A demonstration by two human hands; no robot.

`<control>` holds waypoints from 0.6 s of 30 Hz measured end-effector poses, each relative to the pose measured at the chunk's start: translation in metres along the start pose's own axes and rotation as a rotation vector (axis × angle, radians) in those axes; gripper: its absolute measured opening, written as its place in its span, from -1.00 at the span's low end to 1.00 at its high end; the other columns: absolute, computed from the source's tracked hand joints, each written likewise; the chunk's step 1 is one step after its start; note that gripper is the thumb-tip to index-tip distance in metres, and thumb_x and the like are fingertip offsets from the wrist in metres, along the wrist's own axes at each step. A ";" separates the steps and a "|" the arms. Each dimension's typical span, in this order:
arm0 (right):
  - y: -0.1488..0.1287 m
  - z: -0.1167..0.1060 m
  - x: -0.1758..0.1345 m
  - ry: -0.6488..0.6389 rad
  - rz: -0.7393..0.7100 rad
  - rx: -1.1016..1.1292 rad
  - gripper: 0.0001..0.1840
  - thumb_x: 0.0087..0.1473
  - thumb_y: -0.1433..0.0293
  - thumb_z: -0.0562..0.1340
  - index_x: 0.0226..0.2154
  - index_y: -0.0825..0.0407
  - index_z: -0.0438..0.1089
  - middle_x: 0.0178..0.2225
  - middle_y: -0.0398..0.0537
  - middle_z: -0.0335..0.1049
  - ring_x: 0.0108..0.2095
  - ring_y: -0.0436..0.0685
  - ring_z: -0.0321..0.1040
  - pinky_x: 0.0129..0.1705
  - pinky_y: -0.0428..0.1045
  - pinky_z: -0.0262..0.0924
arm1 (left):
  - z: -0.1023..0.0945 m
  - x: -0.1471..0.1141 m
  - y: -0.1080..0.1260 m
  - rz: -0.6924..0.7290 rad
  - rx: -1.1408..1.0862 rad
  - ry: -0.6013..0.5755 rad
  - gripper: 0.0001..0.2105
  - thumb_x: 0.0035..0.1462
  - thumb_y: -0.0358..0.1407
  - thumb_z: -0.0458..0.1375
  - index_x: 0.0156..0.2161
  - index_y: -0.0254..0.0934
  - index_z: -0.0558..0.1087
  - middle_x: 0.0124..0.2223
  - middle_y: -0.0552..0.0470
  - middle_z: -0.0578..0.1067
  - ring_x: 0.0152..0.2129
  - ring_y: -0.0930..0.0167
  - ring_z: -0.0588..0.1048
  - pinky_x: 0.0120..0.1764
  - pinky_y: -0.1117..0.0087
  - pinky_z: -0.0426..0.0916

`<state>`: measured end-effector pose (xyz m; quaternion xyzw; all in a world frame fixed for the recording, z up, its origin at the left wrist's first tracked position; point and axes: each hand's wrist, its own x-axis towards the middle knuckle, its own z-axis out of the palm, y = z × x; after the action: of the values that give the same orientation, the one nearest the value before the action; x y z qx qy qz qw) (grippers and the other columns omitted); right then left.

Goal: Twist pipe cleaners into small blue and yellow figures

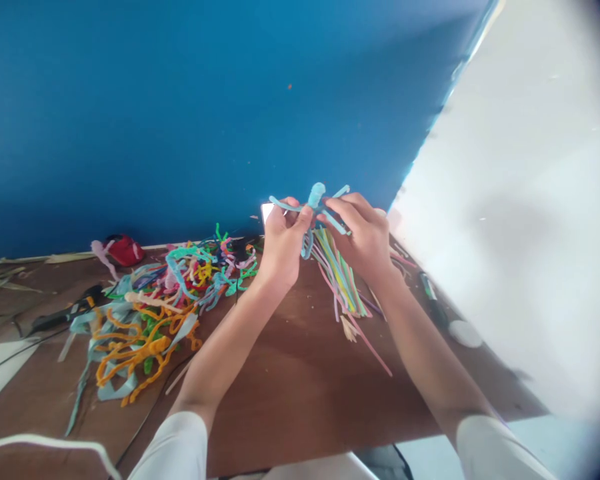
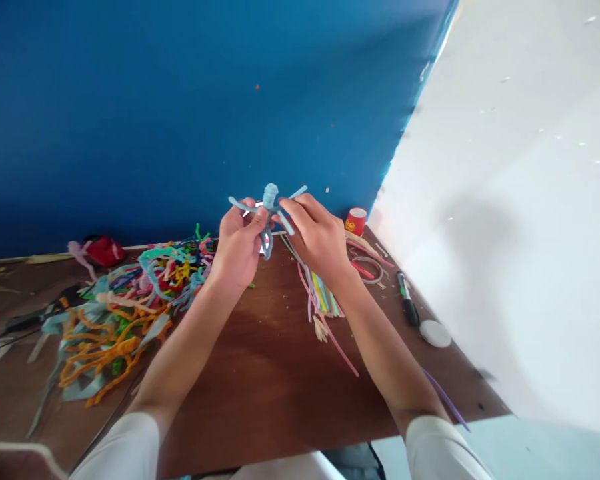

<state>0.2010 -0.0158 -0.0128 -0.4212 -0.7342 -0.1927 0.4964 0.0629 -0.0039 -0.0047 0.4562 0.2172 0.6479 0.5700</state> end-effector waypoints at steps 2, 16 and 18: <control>-0.002 0.001 0.000 0.044 0.064 0.029 -0.76 0.24 0.23 0.12 -0.21 -0.02 0.44 -0.26 -0.01 0.46 -0.27 0.09 0.40 -0.26 -0.03 0.22 | 0.000 -0.001 -0.001 0.039 0.027 -0.010 -0.78 0.06 -0.36 0.27 -0.34 -0.22 0.26 -0.43 0.15 0.38 -0.45 0.54 0.41 -0.28 0.47 0.31; -0.030 -0.004 0.009 -0.164 0.781 1.124 -0.64 0.12 0.15 0.20 -0.56 0.01 0.23 -0.63 -0.27 -0.05 -0.65 -0.09 -0.15 -0.62 -0.10 -0.12 | 0.000 -0.004 0.003 0.217 0.085 -0.002 -0.72 0.03 -0.24 0.31 -0.32 -0.21 0.25 -0.38 0.13 0.40 -0.40 0.53 0.44 -0.25 0.44 0.31; -0.028 -0.001 0.005 -0.018 0.624 0.849 -0.66 0.13 0.14 0.21 -0.52 0.02 0.30 -0.60 -0.23 0.07 -0.60 -0.07 -0.01 -0.55 -0.10 0.00 | -0.001 -0.003 0.005 0.188 0.062 0.026 -0.74 0.04 -0.26 0.30 -0.32 -0.20 0.26 -0.41 0.15 0.39 -0.43 0.53 0.43 -0.27 0.45 0.31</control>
<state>0.1784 -0.0305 -0.0041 -0.3830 -0.5914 0.2823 0.6510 0.0593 -0.0079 -0.0017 0.4833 0.2007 0.6976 0.4894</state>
